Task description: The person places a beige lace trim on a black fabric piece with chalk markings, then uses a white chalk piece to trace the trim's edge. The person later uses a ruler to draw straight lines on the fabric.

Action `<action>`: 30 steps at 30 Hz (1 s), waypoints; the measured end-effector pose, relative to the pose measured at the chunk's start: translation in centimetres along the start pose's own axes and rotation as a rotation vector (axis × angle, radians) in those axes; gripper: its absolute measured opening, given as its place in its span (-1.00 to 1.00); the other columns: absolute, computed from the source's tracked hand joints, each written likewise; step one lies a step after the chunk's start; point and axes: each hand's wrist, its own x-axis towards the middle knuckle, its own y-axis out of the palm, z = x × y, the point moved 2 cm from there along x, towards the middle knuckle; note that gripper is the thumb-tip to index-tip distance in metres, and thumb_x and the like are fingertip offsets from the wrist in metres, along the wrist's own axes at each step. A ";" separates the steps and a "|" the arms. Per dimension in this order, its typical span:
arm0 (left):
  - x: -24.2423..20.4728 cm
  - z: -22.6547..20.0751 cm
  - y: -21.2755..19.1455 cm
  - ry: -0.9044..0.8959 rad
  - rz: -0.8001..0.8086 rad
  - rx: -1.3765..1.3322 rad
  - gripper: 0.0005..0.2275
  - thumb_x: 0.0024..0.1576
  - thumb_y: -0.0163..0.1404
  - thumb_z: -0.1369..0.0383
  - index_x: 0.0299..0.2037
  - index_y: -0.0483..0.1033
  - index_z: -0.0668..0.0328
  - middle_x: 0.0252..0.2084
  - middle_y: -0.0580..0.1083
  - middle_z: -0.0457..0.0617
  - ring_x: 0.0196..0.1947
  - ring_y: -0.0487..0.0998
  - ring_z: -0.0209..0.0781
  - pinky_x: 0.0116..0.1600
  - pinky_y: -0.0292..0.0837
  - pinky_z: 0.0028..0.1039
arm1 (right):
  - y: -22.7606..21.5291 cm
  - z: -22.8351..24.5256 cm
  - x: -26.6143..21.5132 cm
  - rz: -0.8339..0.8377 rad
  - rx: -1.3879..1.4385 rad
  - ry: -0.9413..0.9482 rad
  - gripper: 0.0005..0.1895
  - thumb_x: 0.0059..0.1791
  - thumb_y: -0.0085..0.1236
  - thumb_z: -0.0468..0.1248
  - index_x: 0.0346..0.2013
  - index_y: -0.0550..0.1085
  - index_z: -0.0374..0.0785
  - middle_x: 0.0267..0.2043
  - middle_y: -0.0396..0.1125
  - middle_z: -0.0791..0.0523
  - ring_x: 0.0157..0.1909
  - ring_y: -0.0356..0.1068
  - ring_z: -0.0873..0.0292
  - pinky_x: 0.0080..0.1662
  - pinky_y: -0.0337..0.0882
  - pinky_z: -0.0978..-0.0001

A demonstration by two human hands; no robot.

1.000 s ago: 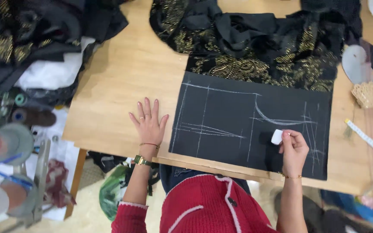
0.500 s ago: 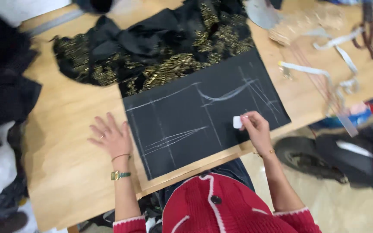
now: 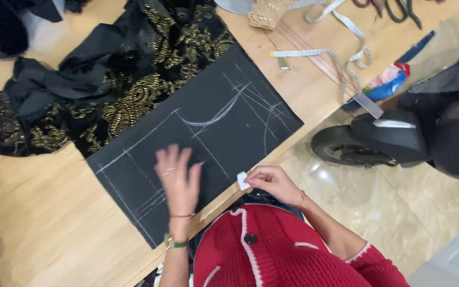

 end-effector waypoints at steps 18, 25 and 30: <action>6.6 -6.2 14.2 0.825 0.449 0.159 -0.62 0.24 -0.07 0.03 0.22 0.41 -0.13 0.42 0.26 -0.15 0.50 0.07 -0.05 0.52 -0.16 0.15 | -9.6 2.6 3.6 -0.589 -0.265 -0.006 -0.77 0.02 0.27 -0.29 -0.06 0.57 -0.31 -0.41 0.48 0.05 -0.48 0.44 0.27 -0.31 0.46 0.46; 10.4 -6.1 17.5 0.888 0.418 0.194 -0.60 0.26 -0.08 0.01 0.26 0.36 -0.17 0.41 0.26 -0.18 0.48 0.10 -0.05 0.51 -0.10 0.15 | -9.8 3.7 6.9 -0.607 -0.336 0.007 -0.56 0.00 0.26 -0.29 0.14 0.42 -0.38 -0.44 0.47 0.05 -0.50 0.48 0.27 -0.35 0.48 0.50; 12.5 -6.5 18.4 1.022 0.336 0.165 -0.65 0.26 -0.05 0.05 0.20 0.40 -0.15 0.32 0.35 -0.13 0.46 0.13 -0.04 0.51 -0.13 0.17 | -9.9 3.2 8.8 -0.649 -0.508 0.041 -0.61 -0.07 0.24 -0.29 0.02 0.46 -0.39 -0.51 0.47 0.10 -0.56 0.46 0.26 -0.34 0.44 0.43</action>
